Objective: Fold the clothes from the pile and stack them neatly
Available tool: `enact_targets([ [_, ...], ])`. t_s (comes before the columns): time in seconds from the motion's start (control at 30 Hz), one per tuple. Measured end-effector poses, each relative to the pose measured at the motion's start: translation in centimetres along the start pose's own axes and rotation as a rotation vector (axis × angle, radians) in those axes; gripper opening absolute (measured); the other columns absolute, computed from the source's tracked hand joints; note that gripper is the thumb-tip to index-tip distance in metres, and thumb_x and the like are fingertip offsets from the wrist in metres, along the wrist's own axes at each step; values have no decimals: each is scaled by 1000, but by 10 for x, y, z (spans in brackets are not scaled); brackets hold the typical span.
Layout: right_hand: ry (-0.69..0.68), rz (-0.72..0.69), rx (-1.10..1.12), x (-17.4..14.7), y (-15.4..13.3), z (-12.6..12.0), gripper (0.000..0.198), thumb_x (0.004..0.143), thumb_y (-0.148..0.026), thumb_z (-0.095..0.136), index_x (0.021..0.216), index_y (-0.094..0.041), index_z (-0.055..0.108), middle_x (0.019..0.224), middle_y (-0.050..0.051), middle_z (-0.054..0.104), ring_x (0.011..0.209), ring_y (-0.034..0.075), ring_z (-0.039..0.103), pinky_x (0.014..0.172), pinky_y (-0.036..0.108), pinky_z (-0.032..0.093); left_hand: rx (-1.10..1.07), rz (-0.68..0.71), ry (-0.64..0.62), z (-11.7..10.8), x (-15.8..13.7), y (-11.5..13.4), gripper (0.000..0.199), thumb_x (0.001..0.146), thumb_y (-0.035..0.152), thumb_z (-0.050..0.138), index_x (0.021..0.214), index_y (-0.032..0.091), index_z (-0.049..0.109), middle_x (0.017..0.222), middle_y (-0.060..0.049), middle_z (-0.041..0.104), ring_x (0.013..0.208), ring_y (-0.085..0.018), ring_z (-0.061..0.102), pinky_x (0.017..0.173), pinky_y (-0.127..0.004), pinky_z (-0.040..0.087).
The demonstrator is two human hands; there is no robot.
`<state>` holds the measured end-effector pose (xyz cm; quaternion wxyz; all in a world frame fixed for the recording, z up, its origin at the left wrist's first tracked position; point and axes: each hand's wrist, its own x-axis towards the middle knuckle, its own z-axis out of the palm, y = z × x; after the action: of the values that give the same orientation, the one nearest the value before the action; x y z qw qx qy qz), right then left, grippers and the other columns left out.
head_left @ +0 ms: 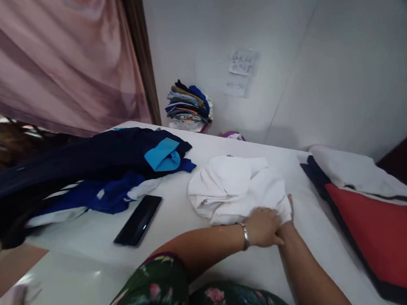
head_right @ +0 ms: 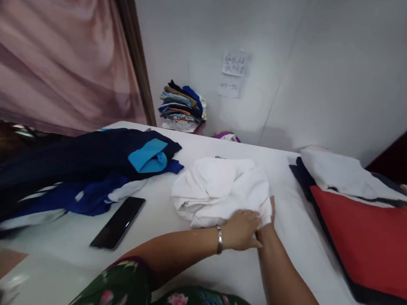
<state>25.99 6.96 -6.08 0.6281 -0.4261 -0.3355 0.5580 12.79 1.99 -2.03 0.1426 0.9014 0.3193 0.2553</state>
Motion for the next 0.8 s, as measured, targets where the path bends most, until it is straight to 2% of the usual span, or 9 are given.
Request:
enact_targets([
  [0.1,-14,78,182,3,3,9,57,76,-69,44,100,-23,68,95,4,72,96,24,66,88,41,52,-90,-93,19,-19,5,-13,20,79,41,64,80,23,73,83,-10,73,78,-27,69,67,-36,51],
  [0.23,-85,114,247,4,-3,18,44,73,-56,55,93,-20,69,93,5,72,93,24,67,86,40,54,-79,-201,167,-55,18,-32,27,89,34,51,100,21,71,106,-9,72,99,-27,66,86,-40,51],
  [0.33,-76,23,204,-6,-15,20,39,68,-42,66,99,-18,69,94,5,72,89,23,67,83,37,54,-92,-247,368,-76,17,-43,26,88,31,53,107,19,68,115,-9,68,110,-25,61,99,-41,47],
  [0.43,-145,-156,-63,-28,-28,28,41,68,-32,71,106,-18,69,99,6,71,90,23,66,85,37,52,-136,-295,537,-91,-3,-46,31,88,33,54,115,21,62,122,-9,64,117,-22,57,104,-41,43],
  [0.5,-306,-337,-292,-46,-32,39,34,70,-30,71,103,-20,72,109,7,68,101,25,62,92,39,49,-168,-351,588,-100,-25,-45,39,89,37,51,124,21,56,131,-10,58,124,-23,51,107,-42,40],
  [0.6,-662,-592,-601,-72,-25,61,35,74,-23,64,108,-25,72,126,7,58,113,26,55,97,39,44,-268,-489,662,-116,-65,-43,46,90,42,48,131,20,50,136,-11,53,124,-24,51,106,-43,40],
  [0.67,-862,-662,-800,-87,-14,74,39,74,-18,62,112,-28,70,128,7,55,114,26,54,95,38,44,-334,-588,750,-129,-90,-43,48,89,45,48,129,20,50,133,-11,55,120,-25,54,103,-42,43],
  [0.73,-973,-704,-963,-98,-3,83,40,72,-18,66,110,-30,70,130,6,54,114,27,52,96,40,43,-331,-663,830,-142,-108,-43,48,87,48,49,126,21,53,130,-9,58,118,-26,55,102,-41,43],
  [0.8,-1043,-725,-1046,-105,4,88,41,71,-22,70,110,-30,69,136,6,49,118,29,49,98,43,41,-250,-705,843,-151,-120,-41,49,85,49,52,125,21,55,129,-8,59,119,-26,53,103,-40,41],
])
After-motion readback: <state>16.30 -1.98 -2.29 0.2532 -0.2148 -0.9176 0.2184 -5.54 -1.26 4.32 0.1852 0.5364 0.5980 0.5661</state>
